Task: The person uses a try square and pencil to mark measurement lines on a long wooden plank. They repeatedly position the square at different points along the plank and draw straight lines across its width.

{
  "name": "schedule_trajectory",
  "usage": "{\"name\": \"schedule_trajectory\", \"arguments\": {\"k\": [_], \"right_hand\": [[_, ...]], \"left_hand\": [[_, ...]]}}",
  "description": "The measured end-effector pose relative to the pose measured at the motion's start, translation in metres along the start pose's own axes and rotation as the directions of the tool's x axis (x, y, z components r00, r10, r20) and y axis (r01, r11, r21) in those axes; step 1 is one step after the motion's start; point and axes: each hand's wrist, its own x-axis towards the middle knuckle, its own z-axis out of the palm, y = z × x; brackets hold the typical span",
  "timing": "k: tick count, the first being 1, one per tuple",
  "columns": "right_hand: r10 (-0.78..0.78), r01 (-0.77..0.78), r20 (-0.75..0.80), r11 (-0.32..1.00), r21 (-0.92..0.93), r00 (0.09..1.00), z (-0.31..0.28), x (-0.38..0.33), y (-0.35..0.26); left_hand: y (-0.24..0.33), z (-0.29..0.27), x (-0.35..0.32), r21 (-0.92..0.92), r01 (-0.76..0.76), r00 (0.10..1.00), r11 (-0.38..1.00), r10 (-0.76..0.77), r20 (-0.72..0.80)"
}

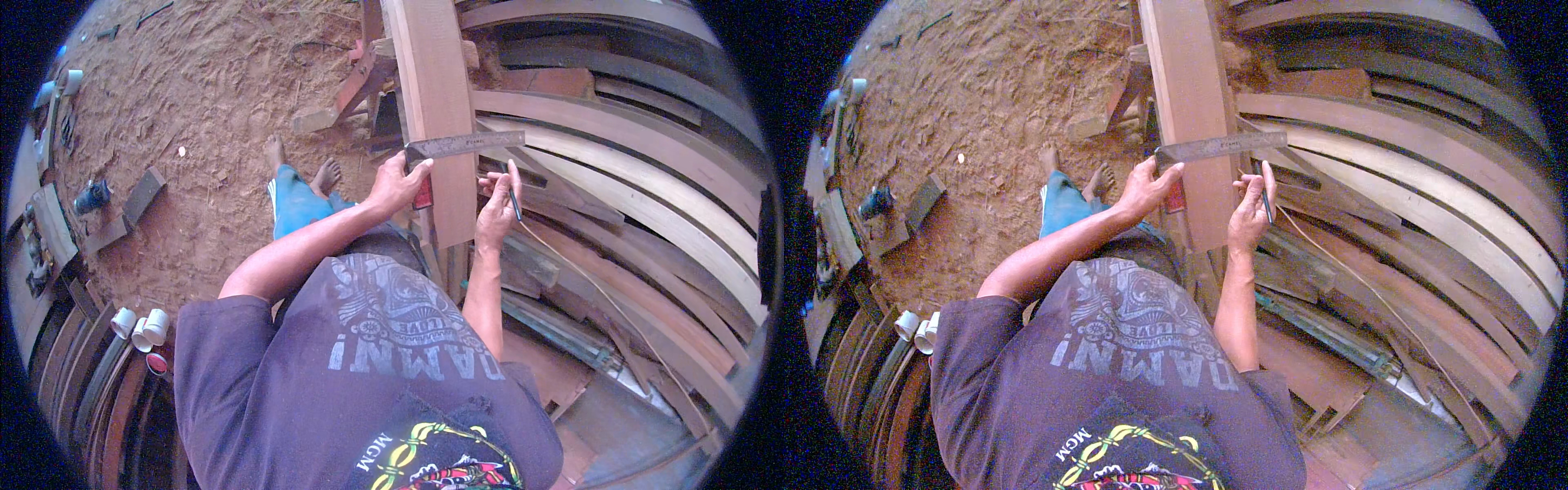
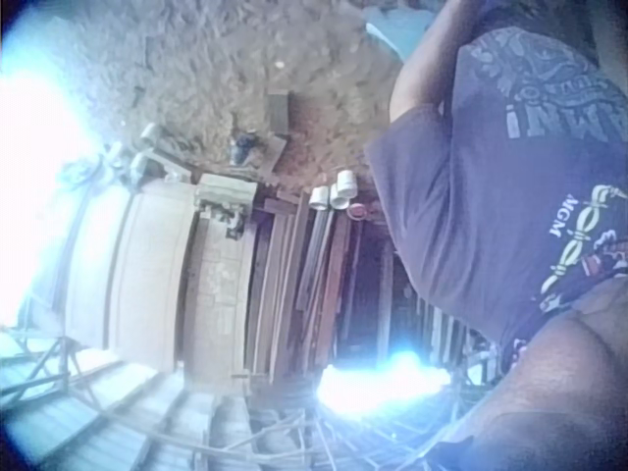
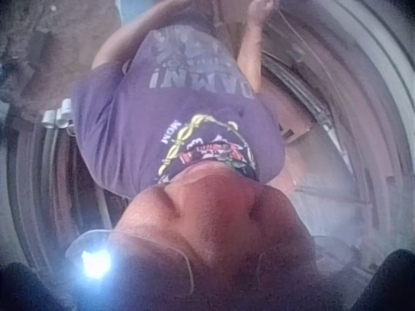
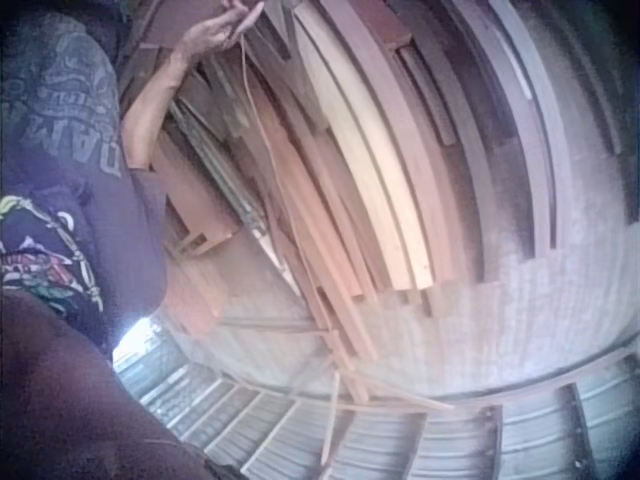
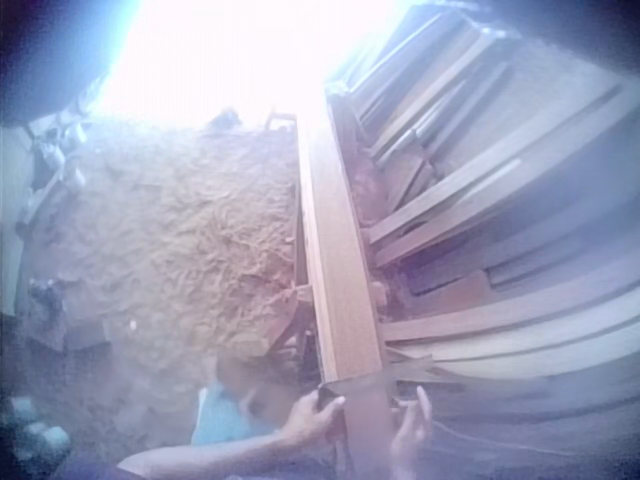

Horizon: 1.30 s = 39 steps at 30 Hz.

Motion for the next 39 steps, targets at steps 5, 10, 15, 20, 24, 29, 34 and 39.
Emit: {"name": "schedule_trajectory", "arguments": {"k": [5, 10, 15, 20, 24, 29, 34, 39], "right_hand": [[0.009, -0.01, 0.017, 0.997, 0.075, 1.0, 0.007, 0.005, -0.024], [0.019, -0.029, 0.103, 0.995, 0.094, 0.994, 0.023, 0.014, -0.044], [0.012, -0.03, 0.293, 0.998, 0.057, 0.956, 0.043, 0.031, -0.044], [0.097, -0.11, 0.402, 0.994, 0.01, 0.911, 0.057, 0.045, -0.033], [0.058, -0.088, 0.405, 0.994, 0.058, 0.912, 0.059, 0.047, -0.032], [0.055, -0.095, 0.393, 0.992, 0.082, 0.918, 0.06, 0.047, -0.037], [0.052, -0.088, 0.399, 0.994, 0.072, 0.916, 0.059, 0.046, -0.037], [0.05, -0.094, 0.408, 0.992, 0.088, 0.912, 0.06, 0.048, -0.036]], "left_hand": [[-0.004, 0.002, -0.001, -0.083, 0.01, 1.0, 0.997, -0.009, 0.017], [-0.008, 0.003, 0.001, -0.066, 0.033, 0.999, 0.997, -0.032, 0.024], [-0.008, 0.002, 0.003, -0.063, 0.0, 1.0, 0.998, 0.001, 0.015], [-0.003, -0.001, 0.003, -0.006, 0.077, 0.993, 0.997, -0.076, 0.087], [-0.001, -0.002, 0.001, -0.017, 0.092, 0.992, 0.996, -0.09, 0.089], [-0.004, -0.001, 0.001, -0.024, 0.064, 0.995, 0.998, -0.062, 0.081], [-0.007, 0.001, 0.001, -0.054, 0.062, 0.996, 0.997, -0.058, 0.066], [-0.006, 0.001, 0.003, -0.021, 0.099, 0.993, 0.995, -0.097, 0.069]]}}
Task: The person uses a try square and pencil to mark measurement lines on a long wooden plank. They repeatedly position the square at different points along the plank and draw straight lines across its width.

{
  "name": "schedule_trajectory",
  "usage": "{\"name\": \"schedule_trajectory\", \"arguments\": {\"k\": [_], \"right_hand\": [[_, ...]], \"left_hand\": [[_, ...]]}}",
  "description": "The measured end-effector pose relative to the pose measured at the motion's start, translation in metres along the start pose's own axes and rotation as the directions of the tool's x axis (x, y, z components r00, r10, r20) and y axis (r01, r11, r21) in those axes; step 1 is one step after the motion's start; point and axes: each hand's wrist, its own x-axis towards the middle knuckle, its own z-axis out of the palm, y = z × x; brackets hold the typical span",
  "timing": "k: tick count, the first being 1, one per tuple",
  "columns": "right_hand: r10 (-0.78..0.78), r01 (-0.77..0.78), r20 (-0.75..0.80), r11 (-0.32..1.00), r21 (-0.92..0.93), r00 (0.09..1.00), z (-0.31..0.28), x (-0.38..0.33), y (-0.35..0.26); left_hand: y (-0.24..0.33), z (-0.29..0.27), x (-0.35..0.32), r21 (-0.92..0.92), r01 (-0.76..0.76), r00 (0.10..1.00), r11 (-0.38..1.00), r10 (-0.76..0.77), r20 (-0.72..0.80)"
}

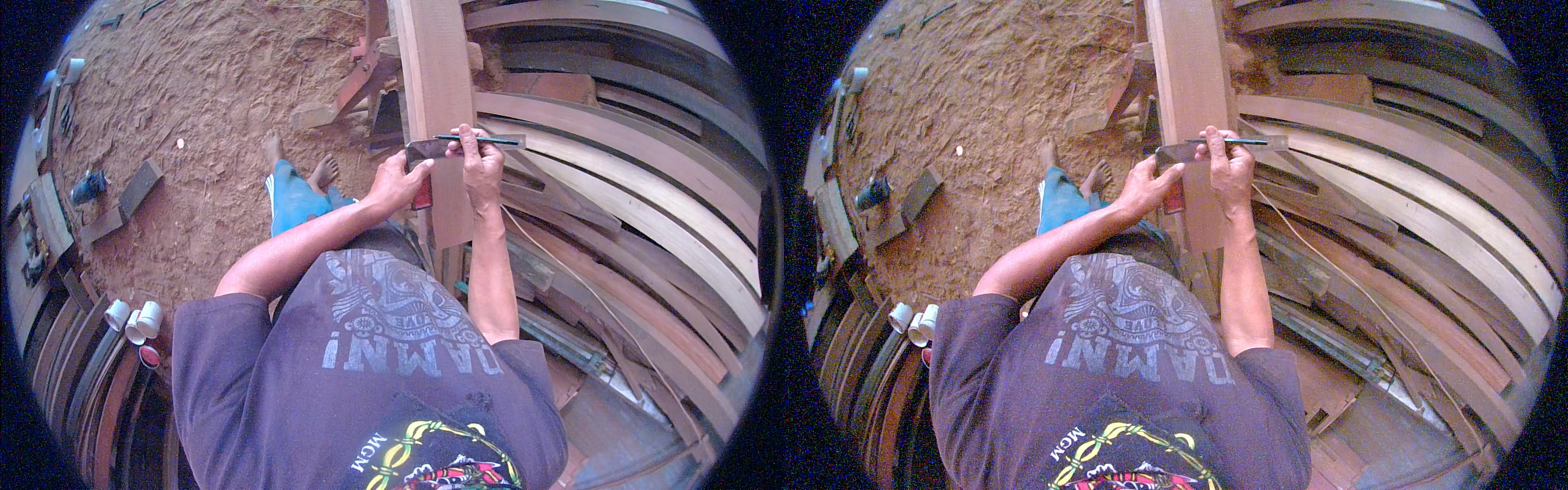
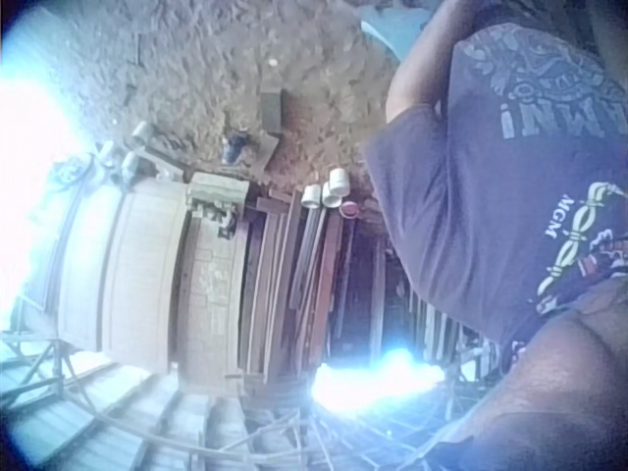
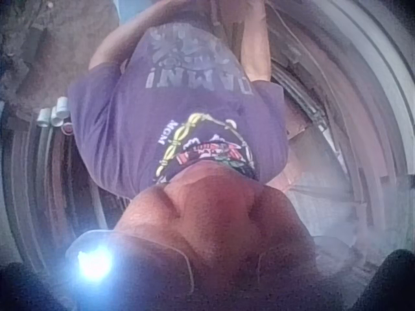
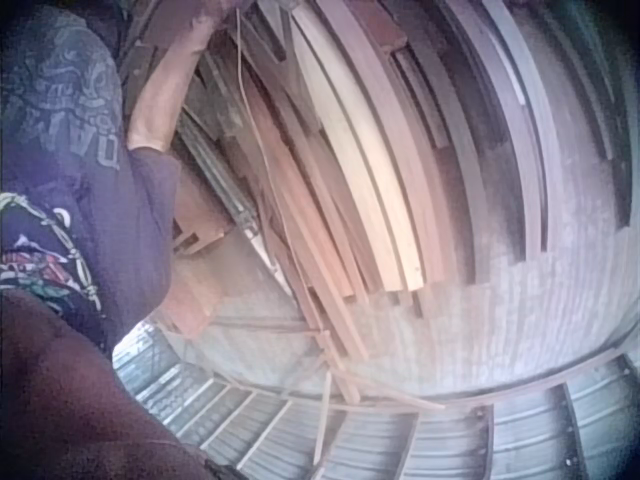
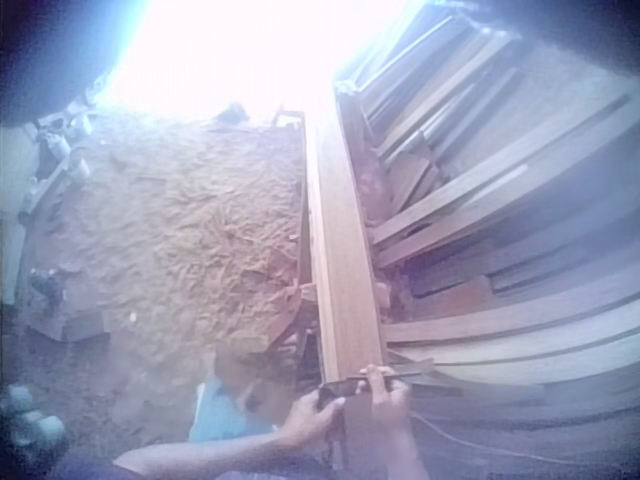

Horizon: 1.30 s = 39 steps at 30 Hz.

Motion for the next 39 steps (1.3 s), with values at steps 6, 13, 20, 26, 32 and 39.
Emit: {"name": "schedule_trajectory", "arguments": {"k": [6, 13, 20, 26, 32, 39], "right_hand": [[0.003, -0.002, 0.012, 1.0, -0.004, 1.0, 0.0, 0.002, 0.002], [0.023, -0.023, 0.031, 1.0, 0.004, 0.999, 0.001, 0.006, 0.006], [0.03, -0.03, 0.054, 1.0, -0.01, 0.998, 0.006, 0.01, 0.006], [-0.001, 0.001, 0.038, 1.0, 0.011, 0.999, 0.006, 0.009, 0.005], [0.011, -0.012, 0.025, 0.999, 0.033, 1.0, 0.003, 0.009, 0.008], [0.014, -0.015, 0.04, 1.0, 0.013, 0.999, 0.002, 0.011, 0.011]], "left_hand": [[-0.001, 0.001, 0.0, -0.019, -0.012, 0.999, 1.0, 0.011, -0.031], [-0.001, 0.001, -0.001, 0.009, -0.003, 1.0, 1.0, 0.003, -0.001], [0.0, 0.003, -0.001, -0.059, -0.039, 0.998, 0.998, 0.036, -0.043], [0.004, -0.002, -0.004, -0.021, -0.017, 1.0, 1.0, 0.018, 0.017], [0.005, -0.003, -0.004, -0.027, -0.003, 1.0, 1.0, 0.004, 0.022], [0.003, -0.002, -0.002, -0.022, -0.012, 1.0, 1.0, 0.012, 0.023]]}}
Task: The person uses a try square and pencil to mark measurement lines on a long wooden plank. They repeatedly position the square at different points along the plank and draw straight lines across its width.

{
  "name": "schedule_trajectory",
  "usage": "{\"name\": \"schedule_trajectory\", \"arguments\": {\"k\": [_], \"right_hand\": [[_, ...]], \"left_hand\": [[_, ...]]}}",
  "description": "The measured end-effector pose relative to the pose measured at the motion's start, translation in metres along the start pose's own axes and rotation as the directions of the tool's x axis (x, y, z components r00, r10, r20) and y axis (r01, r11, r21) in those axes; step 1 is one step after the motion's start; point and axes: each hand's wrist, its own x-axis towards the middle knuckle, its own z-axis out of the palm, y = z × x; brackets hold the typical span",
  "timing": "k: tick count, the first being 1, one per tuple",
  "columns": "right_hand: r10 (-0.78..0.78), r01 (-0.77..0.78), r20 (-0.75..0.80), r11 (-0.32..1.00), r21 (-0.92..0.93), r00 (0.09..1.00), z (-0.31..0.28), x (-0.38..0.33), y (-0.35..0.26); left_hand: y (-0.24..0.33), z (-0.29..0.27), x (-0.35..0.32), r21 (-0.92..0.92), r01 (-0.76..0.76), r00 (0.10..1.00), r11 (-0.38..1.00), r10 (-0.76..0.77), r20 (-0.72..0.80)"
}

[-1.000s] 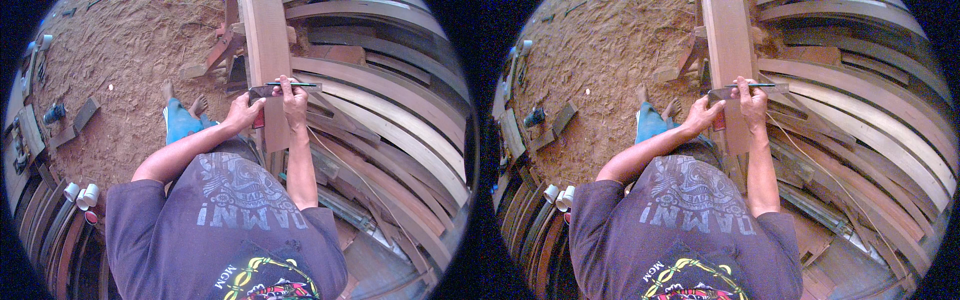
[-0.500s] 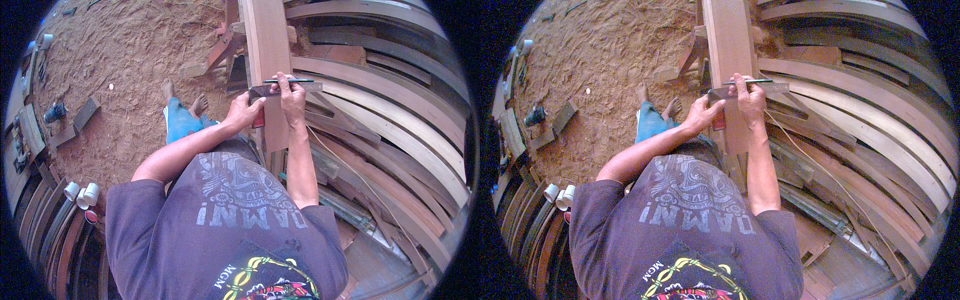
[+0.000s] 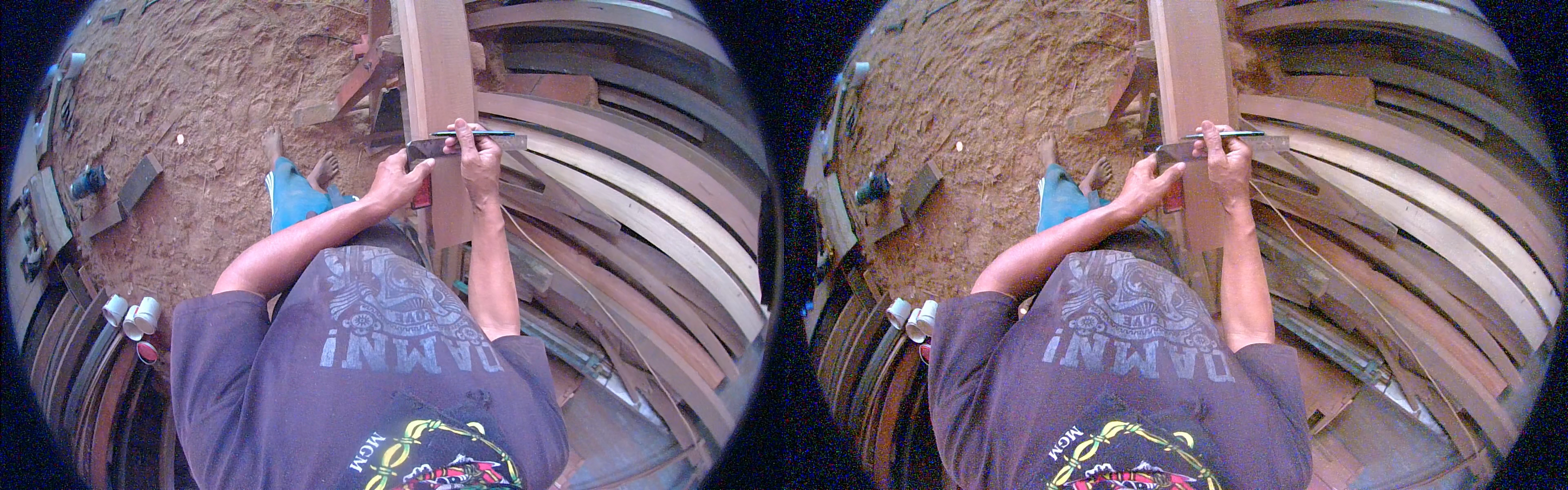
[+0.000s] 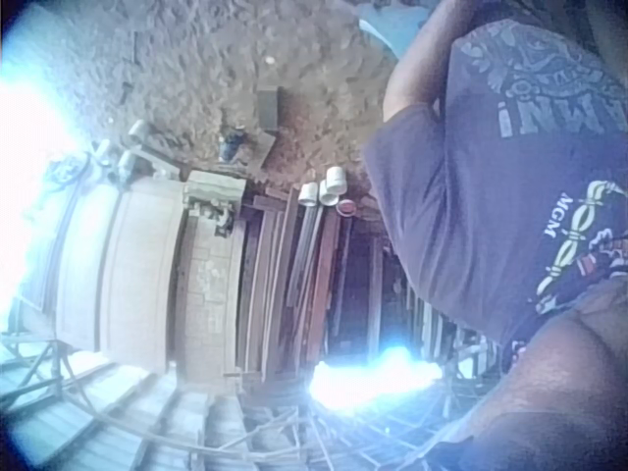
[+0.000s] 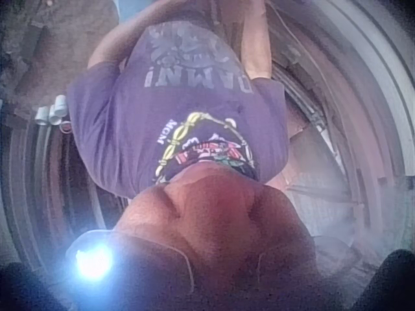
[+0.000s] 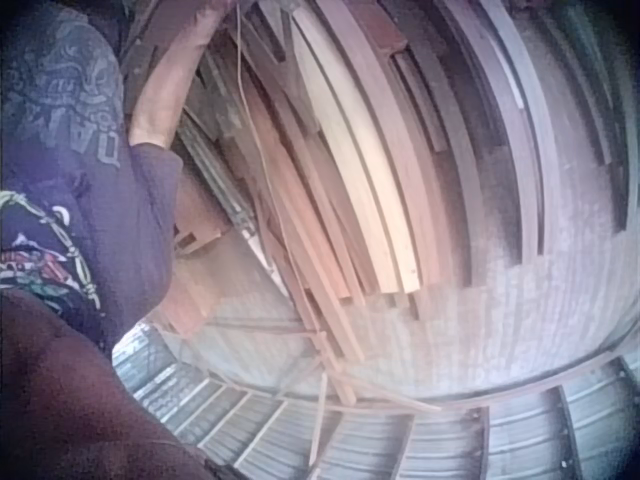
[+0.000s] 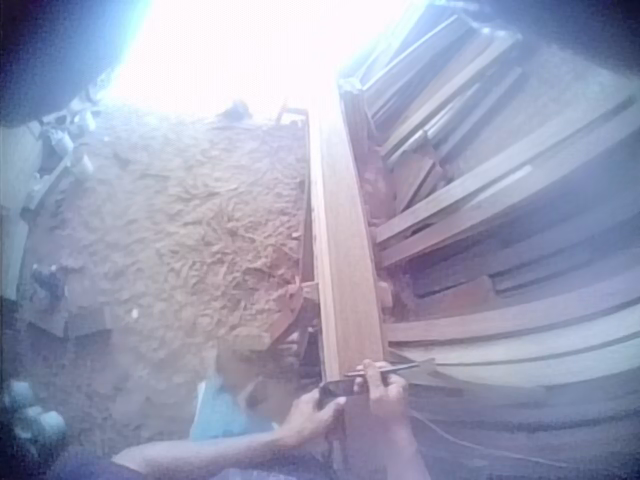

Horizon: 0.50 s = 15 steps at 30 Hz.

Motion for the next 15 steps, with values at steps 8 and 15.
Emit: {"name": "schedule_trajectory", "arguments": {"k": [8, 15], "right_hand": [[0.068, -0.063, 0.044, 0.991, -0.116, 0.997, 0.001, 0.004, 0.005], [-0.053, 0.064, 0.039, 0.919, -0.39, 0.998, -0.013, 0.007, -0.012]], "left_hand": [[-0.001, 0.003, 0.001, 0.001, -0.031, 0.997, 1.0, 0.031, -0.065], [0.005, -0.001, -0.002, 0.052, -0.017, 0.998, 0.998, 0.02, -0.055]]}}
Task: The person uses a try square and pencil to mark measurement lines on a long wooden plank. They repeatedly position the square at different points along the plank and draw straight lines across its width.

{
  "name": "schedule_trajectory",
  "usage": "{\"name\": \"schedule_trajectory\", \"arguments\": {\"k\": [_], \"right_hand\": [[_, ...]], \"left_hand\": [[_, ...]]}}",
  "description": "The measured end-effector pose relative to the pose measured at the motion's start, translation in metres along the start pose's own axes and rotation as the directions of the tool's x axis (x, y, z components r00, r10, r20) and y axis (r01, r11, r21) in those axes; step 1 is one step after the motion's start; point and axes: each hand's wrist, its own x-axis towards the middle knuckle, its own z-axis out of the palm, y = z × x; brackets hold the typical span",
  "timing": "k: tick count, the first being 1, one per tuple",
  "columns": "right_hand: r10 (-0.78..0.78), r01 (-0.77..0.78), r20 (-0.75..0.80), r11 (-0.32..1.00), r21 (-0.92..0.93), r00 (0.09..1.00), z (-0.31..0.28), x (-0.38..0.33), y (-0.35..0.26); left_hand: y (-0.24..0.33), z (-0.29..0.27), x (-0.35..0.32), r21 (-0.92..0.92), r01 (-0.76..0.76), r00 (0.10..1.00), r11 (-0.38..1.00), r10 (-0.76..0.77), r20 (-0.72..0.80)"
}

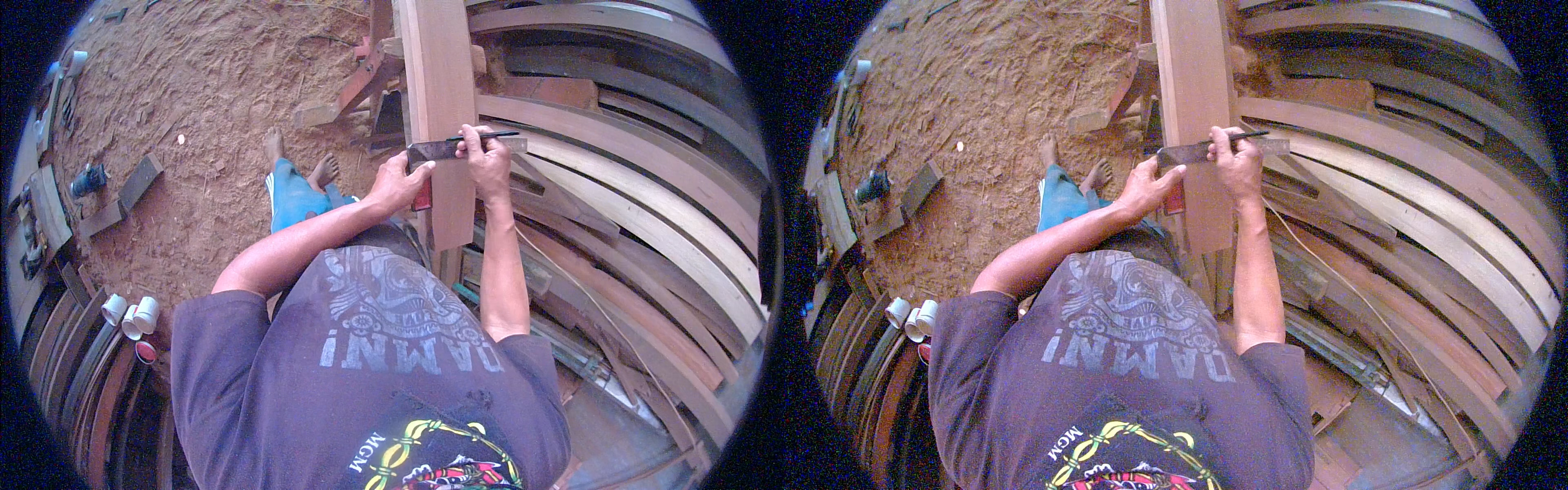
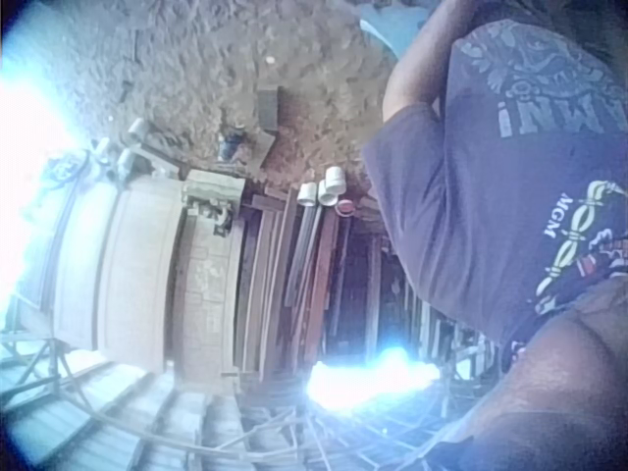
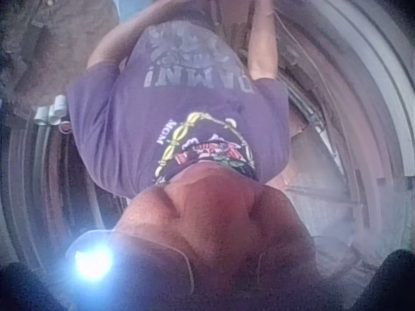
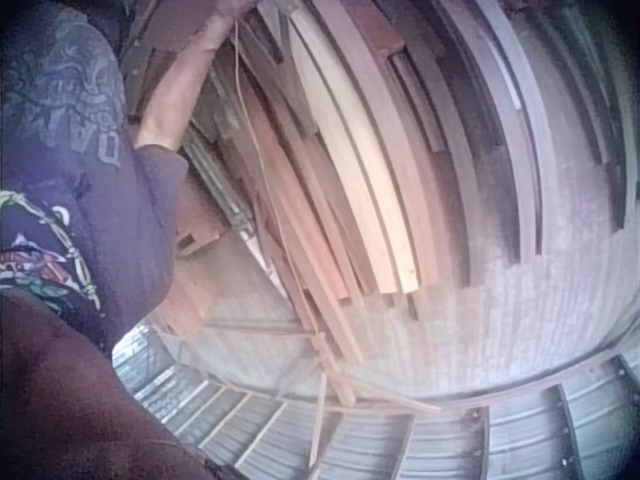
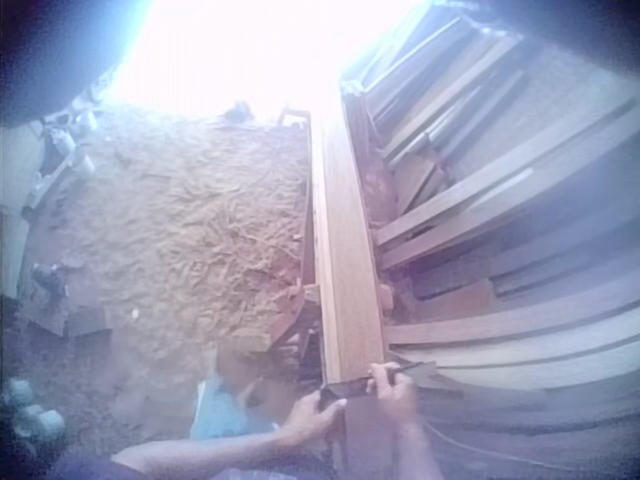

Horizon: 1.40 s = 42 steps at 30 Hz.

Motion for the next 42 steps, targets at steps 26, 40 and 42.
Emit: {"name": "schedule_trajectory", "arguments": {"k": [26, 40, 42], "right_hand": [[0.491, -0.272, -0.069, 0.589, 0.761, 0.868, 0.005, -0.091, 0.062], [0.465, -0.263, -0.08, 0.624, 0.736, 0.882, 0.005, -0.09, 0.065], [0.475, -0.269, -0.079, 0.62, 0.737, 0.877, 0.005, -0.09, 0.064]], "left_hand": [[-0.011, 0.001, -0.008, -0.071, 0.014, 0.998, 0.997, -0.01, 0.054], [-0.01, 0.001, -0.006, 0.005, -0.029, 0.998, 1.0, 0.028, 0.053], [-0.011, 0.001, -0.006, -0.008, -0.027, 0.998, 1.0, 0.028, 0.051]]}}
